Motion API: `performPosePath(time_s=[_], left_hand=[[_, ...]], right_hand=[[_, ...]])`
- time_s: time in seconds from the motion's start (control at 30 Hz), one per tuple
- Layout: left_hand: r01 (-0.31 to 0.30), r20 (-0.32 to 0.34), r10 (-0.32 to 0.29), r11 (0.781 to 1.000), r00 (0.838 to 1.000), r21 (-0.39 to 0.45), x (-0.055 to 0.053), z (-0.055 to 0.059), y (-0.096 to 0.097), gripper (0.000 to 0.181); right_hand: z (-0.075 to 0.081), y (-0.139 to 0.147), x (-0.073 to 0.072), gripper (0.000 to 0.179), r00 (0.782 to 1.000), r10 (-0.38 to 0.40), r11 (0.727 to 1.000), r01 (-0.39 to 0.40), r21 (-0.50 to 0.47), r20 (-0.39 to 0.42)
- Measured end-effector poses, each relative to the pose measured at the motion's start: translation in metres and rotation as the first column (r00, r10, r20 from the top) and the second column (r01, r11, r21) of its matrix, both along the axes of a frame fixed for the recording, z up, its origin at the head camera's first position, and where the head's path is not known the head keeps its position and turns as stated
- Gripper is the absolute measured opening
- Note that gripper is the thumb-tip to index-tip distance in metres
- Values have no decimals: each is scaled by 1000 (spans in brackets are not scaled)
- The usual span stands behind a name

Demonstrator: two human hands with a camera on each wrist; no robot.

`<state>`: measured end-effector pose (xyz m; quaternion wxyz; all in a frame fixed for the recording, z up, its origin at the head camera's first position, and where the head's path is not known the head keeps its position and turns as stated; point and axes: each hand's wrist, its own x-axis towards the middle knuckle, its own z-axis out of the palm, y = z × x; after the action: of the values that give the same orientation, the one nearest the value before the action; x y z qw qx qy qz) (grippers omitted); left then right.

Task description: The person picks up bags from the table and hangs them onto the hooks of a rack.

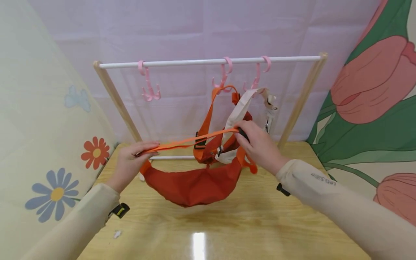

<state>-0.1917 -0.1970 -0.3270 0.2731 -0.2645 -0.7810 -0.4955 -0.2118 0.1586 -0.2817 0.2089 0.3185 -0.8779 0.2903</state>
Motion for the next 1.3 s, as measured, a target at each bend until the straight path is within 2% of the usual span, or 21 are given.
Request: performPosePath(time_s=[0.07, 0.17, 0.23, 0.33, 0.4, 0.5, 0.63, 0.7, 0.9, 1.0, 1.13, 1.3], left_hand=[[-2, -14, 2, 1000, 1000, -16, 0, -1, -1, 20], [-41, -33, 40, 999, 999, -15, 0, -2, -3, 16], [-70, -47, 70, 998, 996, -8, -1, -3, -5, 16], [-103, -100, 103, 995, 990, 1, -1, -1, -10, 19], [-126, -154, 123, 992, 980, -6, -1, 0, -14, 20], [-146, -224, 140, 989, 964, -10, -1, 2, -18, 20], [-176, -273, 162, 984, 948, -28, -3, 4, -20, 21], [-197, -300, 175, 979, 938, -45, -4, 4, -22, 21], [-260, -414, 186, 957, 891, -129, -10, 3, -31, 27], [-245, -417, 163, 958, 894, -149, -11, 4, -36, 30], [-227, -358, 174, 968, 917, -110, -12, 6, -39, 28], [-269, -322, 228, 959, 919, -88, -13, 9, -42, 22]], right_hand=[[3, -1, -1, 18, 1000, -6, 1000, 6, 29, 4], [7, -2, -3, 19, 1000, -6, 996, 6, 84, 4], [9, -4, -4, 20, 1000, 3, 991, 1, 133, -31], [11, -8, -6, 23, 991, 26, 980, 0, 197, -132], [10, -10, -8, 24, 974, 37, 971, 18, 239, -224], [8, -13, -11, 22, 936, 52, 958, 52, 283, -348], [5, -18, -16, 21, 893, 64, 952, 80, 297, -445], [5, -20, -19, 20, 886, 64, 954, 80, 288, -458], [5, -26, -28, 17, 877, 66, 948, 94, 303, -477], [4, -29, -31, 17, 872, 69, 947, 96, 308, -484], [4, -32, -34, 16, 870, 77, 951, 82, 297, -487], [6, -38, -37, 15, 895, 68, 956, 68, 286, -442]])
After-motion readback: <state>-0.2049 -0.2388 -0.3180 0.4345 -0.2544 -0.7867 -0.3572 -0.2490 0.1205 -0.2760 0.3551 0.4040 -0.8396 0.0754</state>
